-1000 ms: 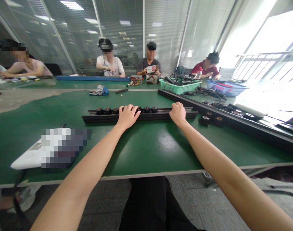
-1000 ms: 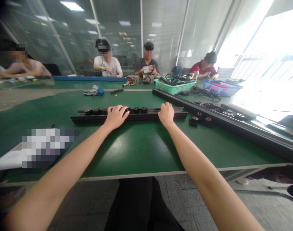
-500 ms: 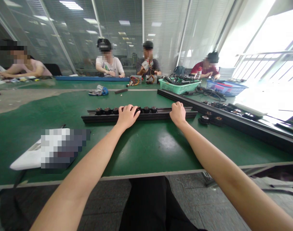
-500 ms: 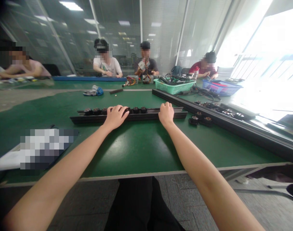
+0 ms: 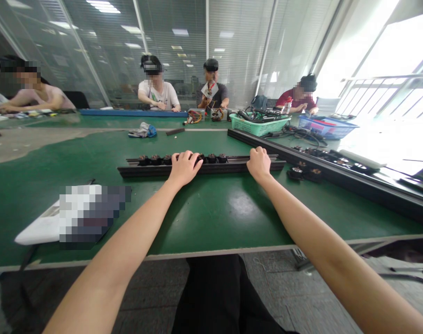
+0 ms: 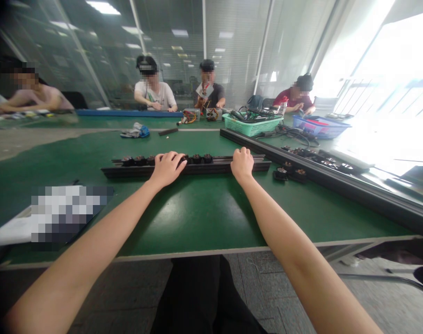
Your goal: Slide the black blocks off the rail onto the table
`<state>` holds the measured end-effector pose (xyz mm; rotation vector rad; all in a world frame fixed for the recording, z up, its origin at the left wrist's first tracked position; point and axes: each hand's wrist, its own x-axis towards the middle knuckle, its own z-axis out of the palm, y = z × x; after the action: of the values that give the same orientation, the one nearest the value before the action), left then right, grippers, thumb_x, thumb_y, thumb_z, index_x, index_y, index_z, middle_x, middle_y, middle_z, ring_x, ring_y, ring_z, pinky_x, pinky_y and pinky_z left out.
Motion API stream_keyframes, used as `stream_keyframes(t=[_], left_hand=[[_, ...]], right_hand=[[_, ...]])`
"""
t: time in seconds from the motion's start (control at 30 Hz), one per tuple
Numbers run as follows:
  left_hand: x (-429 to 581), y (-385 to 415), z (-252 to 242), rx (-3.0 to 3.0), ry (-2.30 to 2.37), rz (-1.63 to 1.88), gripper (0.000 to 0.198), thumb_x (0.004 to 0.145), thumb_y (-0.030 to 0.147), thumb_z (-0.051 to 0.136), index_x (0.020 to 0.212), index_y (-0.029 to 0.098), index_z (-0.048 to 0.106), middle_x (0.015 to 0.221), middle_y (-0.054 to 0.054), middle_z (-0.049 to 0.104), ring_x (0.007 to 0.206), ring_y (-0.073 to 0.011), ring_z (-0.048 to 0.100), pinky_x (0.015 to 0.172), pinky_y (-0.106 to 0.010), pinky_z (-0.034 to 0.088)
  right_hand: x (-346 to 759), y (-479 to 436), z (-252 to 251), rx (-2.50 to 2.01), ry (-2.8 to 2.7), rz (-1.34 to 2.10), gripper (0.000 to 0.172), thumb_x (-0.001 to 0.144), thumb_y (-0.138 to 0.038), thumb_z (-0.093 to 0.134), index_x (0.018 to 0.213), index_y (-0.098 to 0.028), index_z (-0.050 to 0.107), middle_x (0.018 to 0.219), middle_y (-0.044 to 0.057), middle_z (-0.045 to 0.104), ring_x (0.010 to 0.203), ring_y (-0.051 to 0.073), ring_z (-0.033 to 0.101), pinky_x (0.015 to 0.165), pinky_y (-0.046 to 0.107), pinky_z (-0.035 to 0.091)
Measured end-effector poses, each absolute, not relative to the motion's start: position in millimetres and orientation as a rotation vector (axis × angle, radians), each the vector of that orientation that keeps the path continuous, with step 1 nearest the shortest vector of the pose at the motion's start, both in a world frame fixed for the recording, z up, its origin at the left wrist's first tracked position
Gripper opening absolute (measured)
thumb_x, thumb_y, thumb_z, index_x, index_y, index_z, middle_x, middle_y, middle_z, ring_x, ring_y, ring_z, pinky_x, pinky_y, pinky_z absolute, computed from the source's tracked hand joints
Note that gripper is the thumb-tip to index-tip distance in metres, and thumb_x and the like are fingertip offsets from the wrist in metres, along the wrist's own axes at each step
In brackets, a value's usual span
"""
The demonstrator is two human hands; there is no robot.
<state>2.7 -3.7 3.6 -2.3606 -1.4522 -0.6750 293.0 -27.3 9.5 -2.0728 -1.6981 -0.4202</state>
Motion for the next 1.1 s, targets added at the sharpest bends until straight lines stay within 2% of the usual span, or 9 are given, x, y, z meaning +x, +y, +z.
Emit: stream_keyframes(t=[0.23, 0.37, 0.53, 0.7, 0.9, 1.1], left_hand=[[2.4, -2.5, 2.2, -2.356, -1.461, -0.682, 0.045, 0.109, 0.046, 0.037, 0.137, 0.024, 0.064, 0.133, -0.014, 0.064, 0.125, -0.0339, 0.056, 0.112, -0.053, 0.031], [2.1, -2.0, 1.6, -2.339, -1.450, -0.677, 0.045, 0.109, 0.045, 0.038, 0.137, 0.023, 0.065, 0.133, -0.014, 0.065, 0.123, -0.0341, 0.058, 0.112, -0.053, 0.031], [1.9, -1.3, 1.2, -2.337, -1.442, -0.678, 0.045, 0.109, 0.045, 0.038, 0.136, 0.022, 0.065, 0.132, -0.015, 0.065, 0.124, -0.0338, 0.058, 0.112, -0.053, 0.032], [2.6, -2.4, 2.1, -2.343, -1.442, -0.666, 0.045, 0.109, 0.045, 0.038, 0.137, 0.021, 0.065, 0.133, -0.015, 0.065, 0.123, -0.0337, 0.058, 0.112, -0.053, 0.032], [2.4, -2.6, 2.4, -2.345, -1.442, -0.672, 0.045, 0.109, 0.045, 0.038, 0.137, 0.022, 0.064, 0.133, -0.015, 0.065, 0.124, -0.0339, 0.057, 0.112, -0.054, 0.032], [2.8, -3.2, 3.1, -2.350, -1.450, -0.674, 0.044, 0.109, 0.045, 0.038, 0.136, 0.023, 0.064, 0.132, -0.015, 0.065, 0.123, -0.0336, 0.058, 0.112, -0.054, 0.032]], right_hand=[[297.9, -30.2, 26.6, -2.120, -1.725, -0.267, 0.037, 0.093, -0.004, 0.045, 0.117, -0.016, 0.070, 0.122, 0.019, 0.066, 0.112, 0.030, 0.063, 0.087, 0.036, 0.050], [309.5, -21.6, 32.7, -2.091, -1.754, -0.210, 0.027, 0.094, -0.009, 0.055, 0.112, -0.015, 0.074, 0.121, 0.019, 0.070, 0.111, 0.032, 0.066, 0.093, 0.041, 0.050], [333.9, -13.6, 21.1, -1.899, -1.817, -0.167, 0.022, 0.089, -0.015, 0.066, 0.106, -0.018, 0.078, 0.116, 0.013, 0.075, 0.112, 0.031, 0.067, 0.100, 0.043, 0.050], [347.0, -15.8, -4.0, -1.583, -1.780, -0.169, 0.027, 0.093, -0.020, 0.057, 0.112, -0.018, 0.076, 0.121, 0.015, 0.073, 0.115, 0.030, 0.065, 0.105, 0.044, 0.050], [349.7, -15.3, -12.2, -1.685, -1.635, -0.204, 0.036, 0.093, -0.027, 0.058, 0.124, -0.016, 0.071, 0.126, 0.019, 0.071, 0.118, 0.035, 0.064, 0.103, 0.050, 0.051], [354.5, -15.8, -12.5, -1.703, -1.647, -0.200, 0.039, 0.095, -0.036, 0.059, 0.127, -0.017, 0.071, 0.120, 0.018, 0.073, 0.114, 0.035, 0.066, 0.103, 0.051, 0.051]])
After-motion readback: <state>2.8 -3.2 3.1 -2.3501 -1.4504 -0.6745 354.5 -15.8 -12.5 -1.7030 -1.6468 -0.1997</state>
